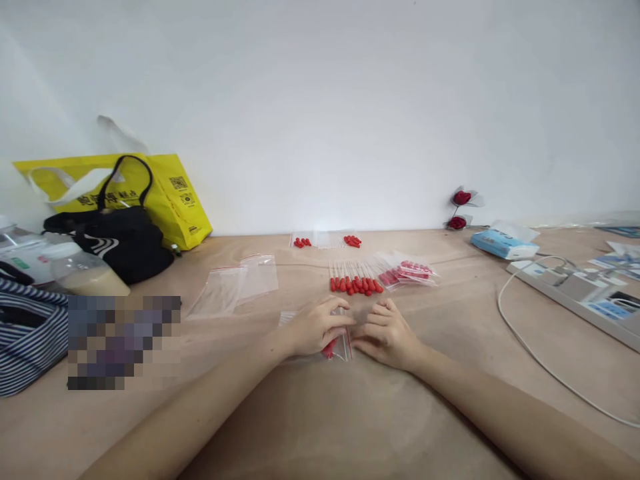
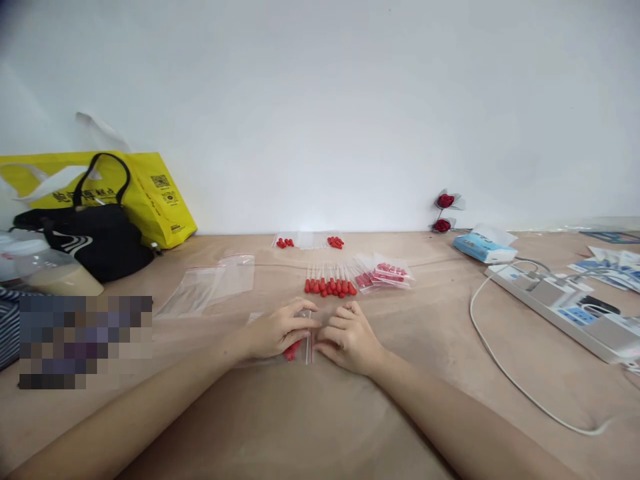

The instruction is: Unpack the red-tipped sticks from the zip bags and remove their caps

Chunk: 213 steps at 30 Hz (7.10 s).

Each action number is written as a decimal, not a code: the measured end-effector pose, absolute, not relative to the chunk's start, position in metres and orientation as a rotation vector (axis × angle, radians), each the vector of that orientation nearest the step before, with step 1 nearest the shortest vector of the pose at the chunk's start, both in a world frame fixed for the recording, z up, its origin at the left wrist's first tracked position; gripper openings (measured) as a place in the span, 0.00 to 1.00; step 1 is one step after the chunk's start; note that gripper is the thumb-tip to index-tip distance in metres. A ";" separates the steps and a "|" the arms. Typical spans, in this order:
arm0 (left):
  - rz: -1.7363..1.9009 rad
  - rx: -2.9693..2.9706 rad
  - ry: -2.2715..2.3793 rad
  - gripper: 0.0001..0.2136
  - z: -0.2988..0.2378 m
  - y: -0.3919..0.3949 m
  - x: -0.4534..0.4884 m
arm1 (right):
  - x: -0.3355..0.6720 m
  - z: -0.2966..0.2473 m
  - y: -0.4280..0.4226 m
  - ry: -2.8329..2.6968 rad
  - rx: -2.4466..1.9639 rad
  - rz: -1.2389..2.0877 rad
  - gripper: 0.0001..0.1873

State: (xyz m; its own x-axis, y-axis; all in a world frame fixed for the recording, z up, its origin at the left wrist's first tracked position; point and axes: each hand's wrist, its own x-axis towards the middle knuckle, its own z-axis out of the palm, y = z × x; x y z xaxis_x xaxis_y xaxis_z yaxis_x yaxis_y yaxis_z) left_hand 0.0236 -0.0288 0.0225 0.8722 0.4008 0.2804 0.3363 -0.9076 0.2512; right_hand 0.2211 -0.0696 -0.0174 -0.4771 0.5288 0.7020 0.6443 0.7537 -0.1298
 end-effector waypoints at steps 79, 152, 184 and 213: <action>0.807 3.294 0.125 0.11 0.009 -0.015 0.016 | 0.206 -0.007 -0.062 -2.296 -0.561 -0.826 0.11; 0.484 2.712 1.273 0.19 -0.002 -0.055 -0.018 | 0.182 -0.007 -0.065 -1.871 -1.230 1.043 0.06; 0.419 2.688 1.314 0.20 -0.001 -0.057 -0.020 | 0.232 0.000 -0.062 -2.160 -1.110 0.691 0.18; 0.422 2.653 1.392 0.20 0.003 -0.054 -0.029 | 0.239 0.020 -0.012 -1.380 -1.094 0.651 0.12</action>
State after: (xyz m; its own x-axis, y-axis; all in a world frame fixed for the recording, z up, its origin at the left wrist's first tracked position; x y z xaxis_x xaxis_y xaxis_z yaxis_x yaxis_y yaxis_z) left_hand -0.0293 -0.0535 0.0031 0.5394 0.8203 0.1904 0.7881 -0.5714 0.2291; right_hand 0.2386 -0.0121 0.0196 0.1402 0.8882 0.4375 0.2273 0.4011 -0.8874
